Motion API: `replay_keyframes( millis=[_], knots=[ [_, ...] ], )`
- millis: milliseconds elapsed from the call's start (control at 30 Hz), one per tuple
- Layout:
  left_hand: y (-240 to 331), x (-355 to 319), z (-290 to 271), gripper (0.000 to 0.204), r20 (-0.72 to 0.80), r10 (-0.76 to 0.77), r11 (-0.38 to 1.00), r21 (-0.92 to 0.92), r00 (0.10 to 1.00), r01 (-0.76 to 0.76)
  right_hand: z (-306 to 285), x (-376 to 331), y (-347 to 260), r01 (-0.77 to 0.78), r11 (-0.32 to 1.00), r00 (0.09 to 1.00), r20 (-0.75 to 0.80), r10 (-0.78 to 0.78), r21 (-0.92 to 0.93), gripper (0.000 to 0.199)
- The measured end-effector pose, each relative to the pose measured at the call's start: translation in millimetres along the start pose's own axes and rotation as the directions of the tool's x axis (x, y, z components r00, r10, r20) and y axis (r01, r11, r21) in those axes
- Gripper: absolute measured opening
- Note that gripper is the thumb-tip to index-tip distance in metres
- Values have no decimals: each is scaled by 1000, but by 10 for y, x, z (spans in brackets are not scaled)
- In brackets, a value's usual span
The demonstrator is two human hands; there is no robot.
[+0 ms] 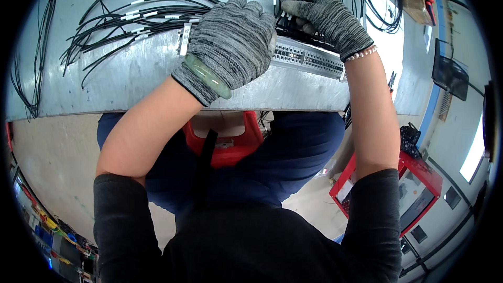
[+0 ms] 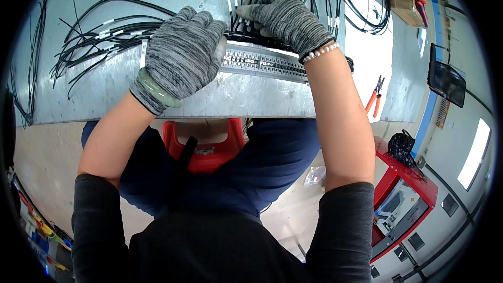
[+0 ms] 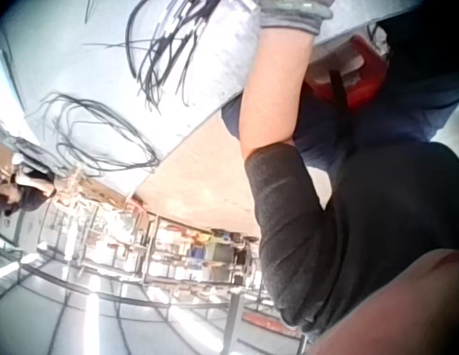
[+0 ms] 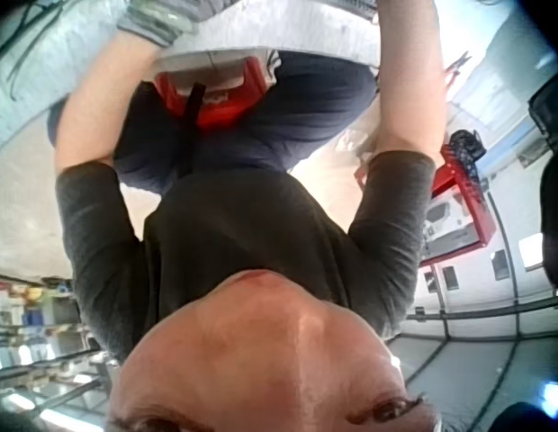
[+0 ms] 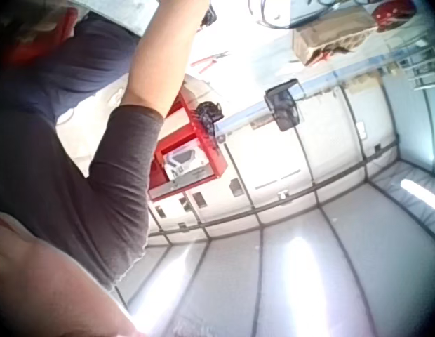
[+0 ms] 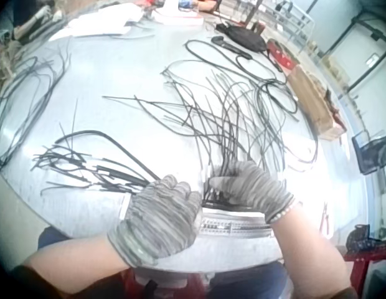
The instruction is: The person sits at a metal workbench and repeatedly picks up black wires, aligns them, and inserts them into a terminal block. The person handles the wires one at a time, organizing them into the block's slots.
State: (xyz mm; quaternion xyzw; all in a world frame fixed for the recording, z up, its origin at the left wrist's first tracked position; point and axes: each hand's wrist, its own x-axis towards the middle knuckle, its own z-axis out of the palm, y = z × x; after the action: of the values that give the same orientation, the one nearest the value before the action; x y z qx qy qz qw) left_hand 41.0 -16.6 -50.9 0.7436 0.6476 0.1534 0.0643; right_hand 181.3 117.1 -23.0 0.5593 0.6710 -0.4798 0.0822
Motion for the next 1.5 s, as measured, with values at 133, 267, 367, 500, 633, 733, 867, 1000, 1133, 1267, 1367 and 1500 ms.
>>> replay_keyframes(
  millis=[133,267,367,500,633,733,867,1000,1133,1267,1367,1500],
  knots=[
    [7,3,6,29,14,2,1000,-5,1000,-2,19,54,51,40,998,999,-27,-41,-47,31],
    [7,2,0,31,50,-23,1000,-15,998,24,46,57,26,24,990,997,-64,-33,-136,28],
    [9,5,1,31,46,-20,1000,-22,999,21,19,83,91,80,982,996,16,-84,169,21],
    [12,24,0,31,70,-13,1000,-25,997,15,-87,45,95,18,941,993,102,-56,339,15],
    [-12,10,13,31,69,-5,1000,3,998,5,-47,-53,-92,132,985,990,34,-136,114,13],
    [3,10,17,31,61,-3,1000,7,998,3,-51,-57,-45,123,976,991,39,-132,178,12],
    [-3,1,51,31,23,-9,1000,-10,1000,9,-42,28,-6,54,984,998,16,-58,170,14],
    [-4,-20,50,31,-7,21,999,30,1000,-21,-64,78,67,74,967,993,74,-94,244,15],
    [-10,-19,72,32,8,23,998,50,1000,-24,-80,141,158,76,939,989,90,-113,336,16],
    [4,13,16,31,70,-16,1000,0,997,16,-119,103,170,109,918,974,144,-175,380,18],
    [7,27,-31,29,72,-11,1000,-9,997,12,-100,30,164,161,913,967,125,-222,374,25],
    [4,22,-25,29,65,-13,999,-36,998,15,-7,-36,50,164,985,985,-38,-166,-55,26]
  ],
)
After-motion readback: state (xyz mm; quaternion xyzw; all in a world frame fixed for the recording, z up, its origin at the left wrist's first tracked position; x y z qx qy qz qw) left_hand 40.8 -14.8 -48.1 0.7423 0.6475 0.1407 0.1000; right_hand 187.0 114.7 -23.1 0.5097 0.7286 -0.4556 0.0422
